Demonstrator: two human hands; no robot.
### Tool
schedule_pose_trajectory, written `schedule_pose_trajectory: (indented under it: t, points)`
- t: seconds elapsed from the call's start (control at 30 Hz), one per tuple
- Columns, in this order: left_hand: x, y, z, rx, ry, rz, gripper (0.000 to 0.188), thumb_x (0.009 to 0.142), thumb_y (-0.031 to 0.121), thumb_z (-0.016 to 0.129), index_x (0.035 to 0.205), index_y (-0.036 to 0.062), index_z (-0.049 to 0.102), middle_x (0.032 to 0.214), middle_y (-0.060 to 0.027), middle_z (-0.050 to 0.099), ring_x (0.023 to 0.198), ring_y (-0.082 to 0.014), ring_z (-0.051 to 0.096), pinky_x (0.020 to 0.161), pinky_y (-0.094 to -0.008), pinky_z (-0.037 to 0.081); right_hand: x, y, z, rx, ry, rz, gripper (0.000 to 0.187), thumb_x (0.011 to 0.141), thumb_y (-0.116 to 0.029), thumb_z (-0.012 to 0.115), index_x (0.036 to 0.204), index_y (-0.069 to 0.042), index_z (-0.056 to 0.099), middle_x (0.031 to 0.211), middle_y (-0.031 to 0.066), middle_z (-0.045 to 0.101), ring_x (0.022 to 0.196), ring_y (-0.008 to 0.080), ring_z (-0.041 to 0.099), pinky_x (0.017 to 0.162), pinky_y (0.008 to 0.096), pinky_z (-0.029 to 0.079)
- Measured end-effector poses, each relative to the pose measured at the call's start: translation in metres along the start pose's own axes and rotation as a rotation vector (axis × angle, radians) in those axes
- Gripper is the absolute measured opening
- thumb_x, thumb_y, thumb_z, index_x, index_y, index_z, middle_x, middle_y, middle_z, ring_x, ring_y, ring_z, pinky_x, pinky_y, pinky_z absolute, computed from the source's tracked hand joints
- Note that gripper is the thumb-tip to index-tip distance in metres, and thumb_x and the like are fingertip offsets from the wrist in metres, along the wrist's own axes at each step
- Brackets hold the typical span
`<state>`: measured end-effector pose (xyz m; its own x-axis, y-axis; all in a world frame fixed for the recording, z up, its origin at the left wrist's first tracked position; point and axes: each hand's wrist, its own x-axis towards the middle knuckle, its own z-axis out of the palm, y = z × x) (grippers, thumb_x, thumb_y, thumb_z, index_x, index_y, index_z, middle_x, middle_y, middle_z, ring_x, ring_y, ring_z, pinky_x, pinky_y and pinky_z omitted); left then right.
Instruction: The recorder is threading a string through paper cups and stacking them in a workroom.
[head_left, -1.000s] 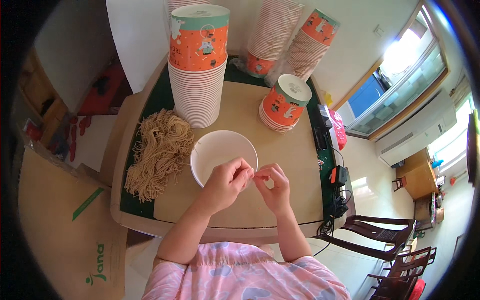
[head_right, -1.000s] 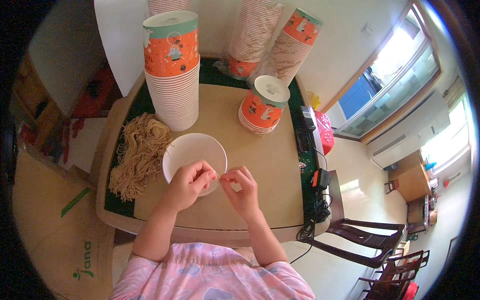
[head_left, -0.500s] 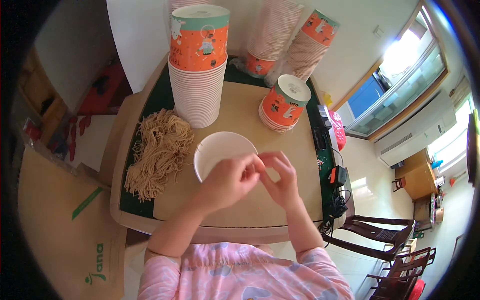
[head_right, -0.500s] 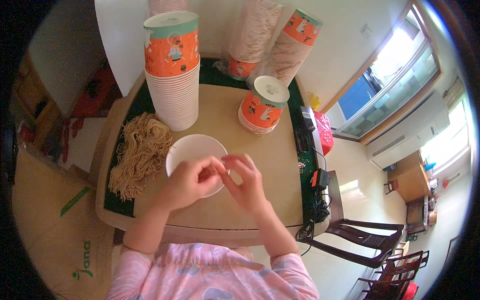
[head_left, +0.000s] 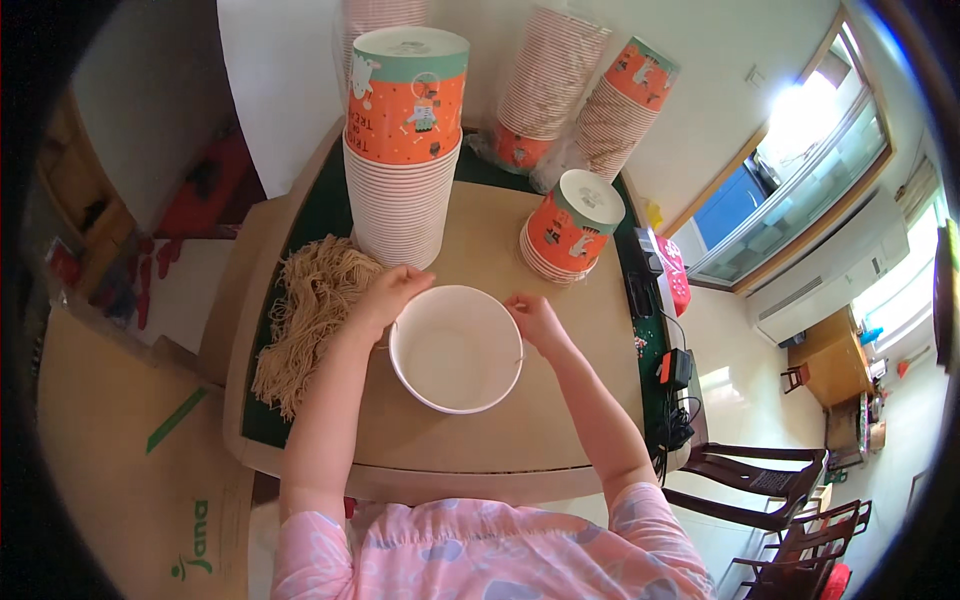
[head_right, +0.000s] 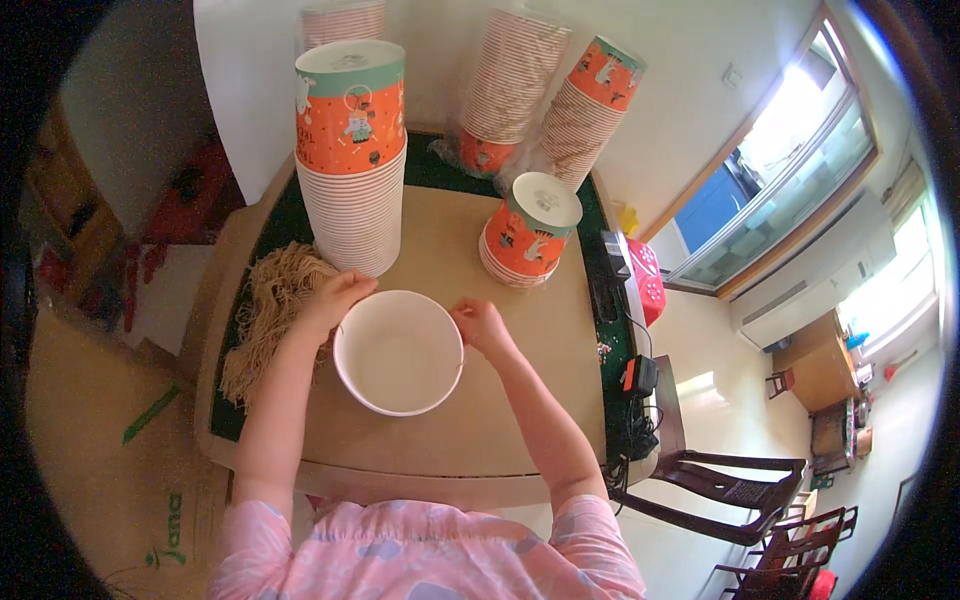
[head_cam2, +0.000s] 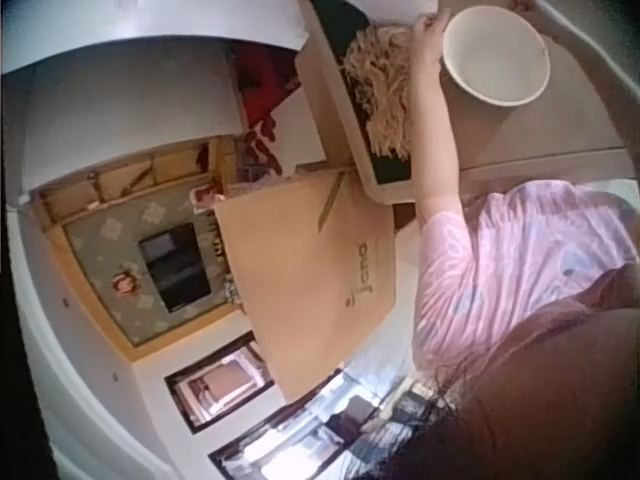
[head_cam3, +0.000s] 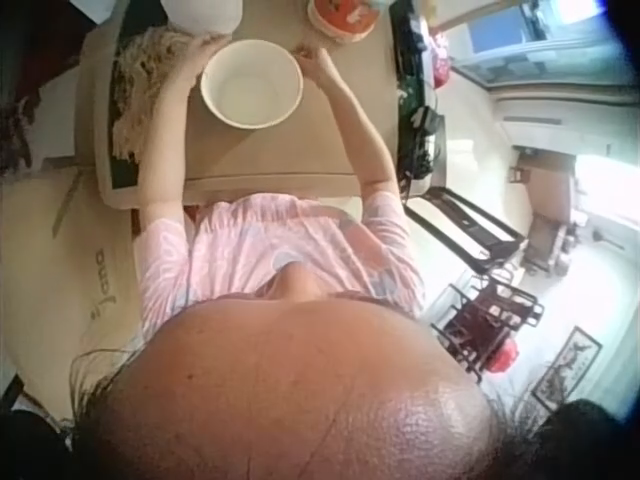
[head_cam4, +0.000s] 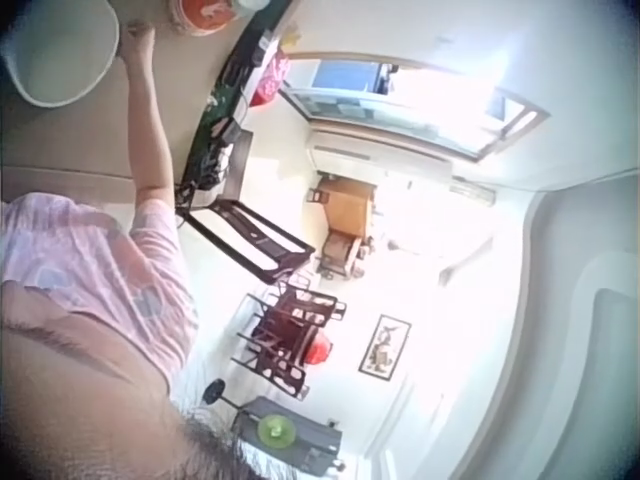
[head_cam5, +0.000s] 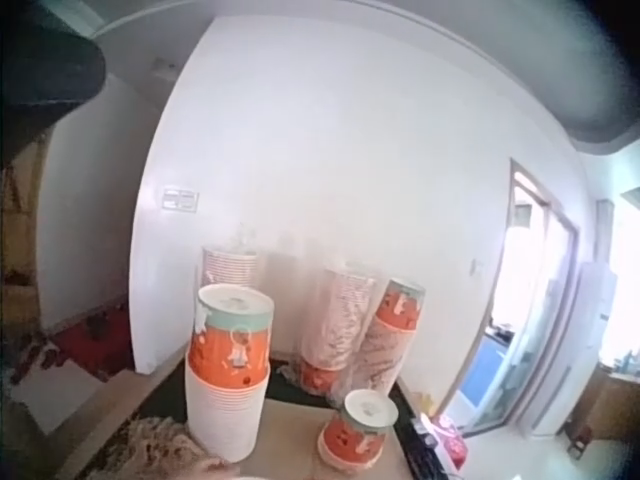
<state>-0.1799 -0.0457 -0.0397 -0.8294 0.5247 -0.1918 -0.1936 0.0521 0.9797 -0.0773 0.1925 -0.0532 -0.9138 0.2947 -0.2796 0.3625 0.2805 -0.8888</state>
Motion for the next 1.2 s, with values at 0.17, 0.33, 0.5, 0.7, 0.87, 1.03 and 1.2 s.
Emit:
schedule_pose_trajectory:
  t: [0.17,0.33,0.5,0.7,0.87,1.03,1.2]
  points:
    - [-0.030,0.016,0.020,0.459,-0.015,0.253,0.017,0.080,0.012,0.070,0.091,0.0002,0.066,0.074,-0.0046,0.061,0.068,-0.0118,0.056,0.062,-0.0273,0.046,-0.007,0.038,0.007,0.082,-0.207,-0.155,0.031,0.088,-0.017,0.062,0.112,0.002,0.061,0.094,0.0065,0.067,0.087,0.0117,0.060,0.074,0.0281,0.050]
    - [-0.051,0.038,0.042,0.540,0.037,0.561,0.016,0.079,0.009,0.069,0.094,0.0052,0.066,0.088,-0.0099,0.060,0.074,-0.0235,0.061,0.065,-0.0327,0.048,-0.022,0.028,-0.015,0.402,-0.251,0.028,0.027,0.091,-0.017,0.059,0.111,0.001,0.061,0.098,0.0043,0.064,0.084,0.0121,0.060,0.071,0.0270,0.050]
    - [-0.070,0.051,0.054,0.582,0.185,0.855,0.025,0.078,0.008,0.070,0.101,0.0075,0.063,0.099,-0.0108,0.057,0.089,-0.0285,0.058,0.075,-0.0361,0.048,-0.032,-0.015,-0.100,0.225,0.175,-0.355,0.014,0.089,-0.015,0.055,0.091,-0.002,0.061,0.090,0.0043,0.062,0.077,0.0116,0.058,0.068,0.0272,0.048]
    - [-0.154,0.049,0.100,-0.045,-0.737,0.922,0.009,0.089,0.010,0.060,0.098,0.0087,0.062,0.103,-0.0078,0.060,0.098,-0.0259,0.056,0.083,-0.0350,0.047,-0.039,-0.135,-0.172,-0.570,1.043,-0.998,0.011,0.081,-0.008,0.067,0.080,-0.003,0.058,0.104,0.0103,0.059,0.092,0.0229,0.056,0.078,0.0325,0.045]
    - [-0.178,0.024,0.136,-0.239,-1.028,0.983,0.013,0.089,0.016,0.054,0.092,0.0075,0.063,0.095,-0.0111,0.061,0.091,-0.0246,0.057,0.078,-0.0363,0.047,0.037,-0.129,-0.186,-0.949,0.953,-1.018,0.011,0.078,-0.011,0.068,0.088,-0.007,0.064,0.113,0.0132,0.057,0.105,0.0328,0.053,0.090,0.0414,0.043]
    - [-0.205,-0.026,0.169,-0.266,-1.148,0.925,0.022,0.085,0.026,0.055,0.080,0.0062,0.064,0.081,-0.0143,0.062,0.078,-0.0284,0.058,0.072,-0.0408,0.046,0.060,-0.092,-0.143,-1.022,0.782,-1.028,0.009,0.075,-0.008,0.068,0.083,-0.008,0.064,0.118,0.0113,0.057,0.107,0.0327,0.052,0.091,0.0427,0.044]
    - [-0.218,-0.036,0.181,-0.273,-1.221,0.848,0.029,0.083,0.030,0.054,0.074,0.0053,0.065,0.074,-0.0161,0.063,0.071,-0.0304,0.059,0.069,-0.0432,0.045,0.065,-0.066,-0.101,-1.274,0.719,-0.985,0.014,0.069,-0.010,0.067,0.081,-0.015,0.064,0.101,0.0040,0.056,0.096,0.0274,0.050,0.086,0.0436,0.037]
